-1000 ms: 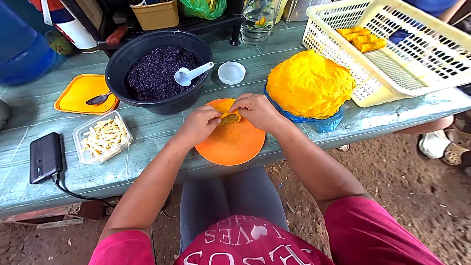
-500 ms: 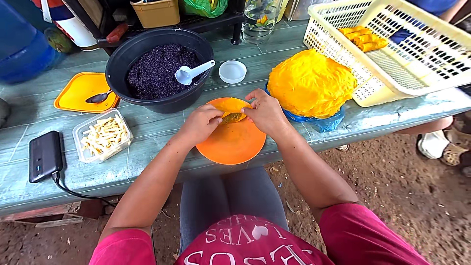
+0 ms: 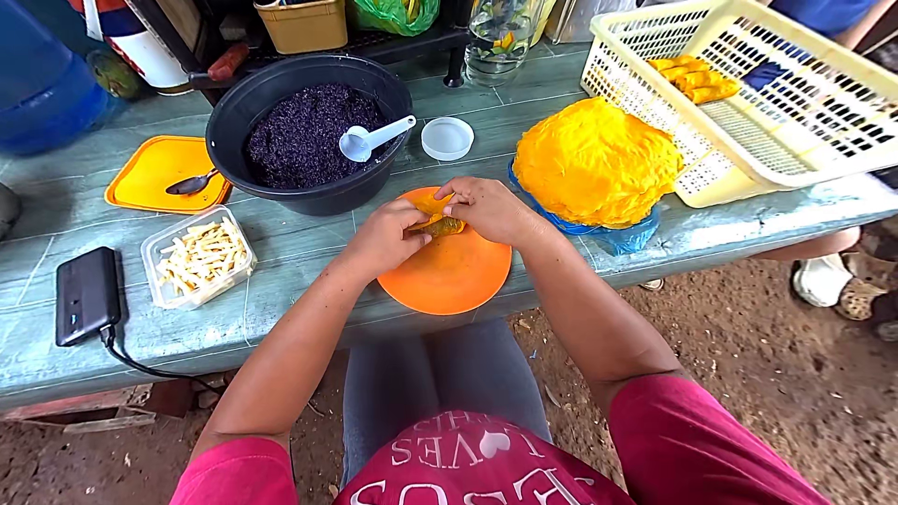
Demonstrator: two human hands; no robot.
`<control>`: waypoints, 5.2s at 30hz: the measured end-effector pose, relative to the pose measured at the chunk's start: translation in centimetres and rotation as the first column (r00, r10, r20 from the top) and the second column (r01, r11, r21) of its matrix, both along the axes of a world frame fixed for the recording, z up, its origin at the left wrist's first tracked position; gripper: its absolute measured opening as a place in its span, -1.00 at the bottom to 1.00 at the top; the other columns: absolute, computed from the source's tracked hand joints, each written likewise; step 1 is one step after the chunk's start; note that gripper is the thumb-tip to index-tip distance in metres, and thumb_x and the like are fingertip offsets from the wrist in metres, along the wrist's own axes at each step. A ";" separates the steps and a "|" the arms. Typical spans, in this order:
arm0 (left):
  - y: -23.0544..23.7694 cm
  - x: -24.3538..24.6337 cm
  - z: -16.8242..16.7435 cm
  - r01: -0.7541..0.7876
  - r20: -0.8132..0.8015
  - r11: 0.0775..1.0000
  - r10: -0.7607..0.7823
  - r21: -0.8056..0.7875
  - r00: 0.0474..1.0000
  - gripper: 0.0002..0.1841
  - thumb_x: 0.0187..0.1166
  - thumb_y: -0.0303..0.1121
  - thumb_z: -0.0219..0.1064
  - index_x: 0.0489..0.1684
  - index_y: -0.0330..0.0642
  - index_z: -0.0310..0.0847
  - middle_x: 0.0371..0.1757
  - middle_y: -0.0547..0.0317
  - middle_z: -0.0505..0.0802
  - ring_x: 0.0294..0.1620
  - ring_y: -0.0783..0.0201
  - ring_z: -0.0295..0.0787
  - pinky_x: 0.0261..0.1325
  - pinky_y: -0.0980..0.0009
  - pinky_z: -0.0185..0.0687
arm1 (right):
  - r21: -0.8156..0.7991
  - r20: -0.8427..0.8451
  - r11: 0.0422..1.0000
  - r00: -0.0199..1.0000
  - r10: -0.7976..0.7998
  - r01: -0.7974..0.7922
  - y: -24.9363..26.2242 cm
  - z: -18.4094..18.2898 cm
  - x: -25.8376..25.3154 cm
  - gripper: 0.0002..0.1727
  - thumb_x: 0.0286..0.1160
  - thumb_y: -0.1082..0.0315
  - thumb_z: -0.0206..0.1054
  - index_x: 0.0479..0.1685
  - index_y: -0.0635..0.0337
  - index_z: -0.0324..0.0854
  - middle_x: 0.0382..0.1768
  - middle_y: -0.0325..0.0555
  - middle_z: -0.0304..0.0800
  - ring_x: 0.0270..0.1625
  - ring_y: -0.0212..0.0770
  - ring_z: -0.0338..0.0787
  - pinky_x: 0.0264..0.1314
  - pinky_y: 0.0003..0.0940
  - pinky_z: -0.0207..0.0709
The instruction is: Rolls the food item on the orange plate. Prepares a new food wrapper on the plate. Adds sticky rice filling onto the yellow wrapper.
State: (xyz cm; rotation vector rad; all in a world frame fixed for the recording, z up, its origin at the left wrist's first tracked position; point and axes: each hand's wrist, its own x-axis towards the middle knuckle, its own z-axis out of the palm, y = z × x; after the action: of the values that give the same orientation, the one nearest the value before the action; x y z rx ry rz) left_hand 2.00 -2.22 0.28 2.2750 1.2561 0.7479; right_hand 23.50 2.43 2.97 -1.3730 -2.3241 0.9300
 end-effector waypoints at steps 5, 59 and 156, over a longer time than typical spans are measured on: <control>0.0 -0.1 -0.1 0.002 -0.002 1.000 -0.002 -0.001 1.000 -0.76 0.57 -0.39 0.45 0.09 -0.31 0.84 0.15 -0.09 0.85 0.32 0.04 0.73 0.47 0.10 0.56 | -0.042 -0.142 0.996 0.987 0.078 -0.085 0.4 0.0 2.0 -0.65 0.60 0.50 0.23 0.32 0.16 0.64 0.14 -0.08 0.82 0.02 -0.29 0.80 0.16 -0.24 0.65; -0.1 -0.8 0.3 -0.009 -0.097 0.997 0.015 0.070 0.995 -0.69 0.35 -0.42 0.62 0.02 -0.30 0.80 0.08 -0.08 0.84 0.18 0.04 0.78 0.31 0.09 0.68 | 0.325 -0.083 0.932 0.977 0.197 -0.160 -0.5 -2.4 2.4 -0.71 0.37 0.47 0.54 0.10 0.23 0.84 0.06 0.06 0.87 0.14 -0.04 0.83 0.31 -0.11 0.67; -0.1 -1.3 0.7 -0.120 -0.086 0.991 0.126 0.062 0.988 -0.77 0.38 -0.43 0.59 -0.07 -0.34 0.83 0.04 -0.15 0.83 0.06 0.01 0.80 0.22 0.08 0.71 | 0.291 0.266 0.913 0.941 0.209 -0.285 4.8 3.9 -2.1 -0.58 0.61 0.62 0.05 0.19 0.19 0.81 0.24 0.13 0.76 0.46 0.19 0.61 0.51 0.20 0.43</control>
State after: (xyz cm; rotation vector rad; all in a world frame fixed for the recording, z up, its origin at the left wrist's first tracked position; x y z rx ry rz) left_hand 0.74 -2.27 0.98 2.3162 1.4454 0.7395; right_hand 21.43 7.27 6.83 -1.1146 -2.7246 0.4281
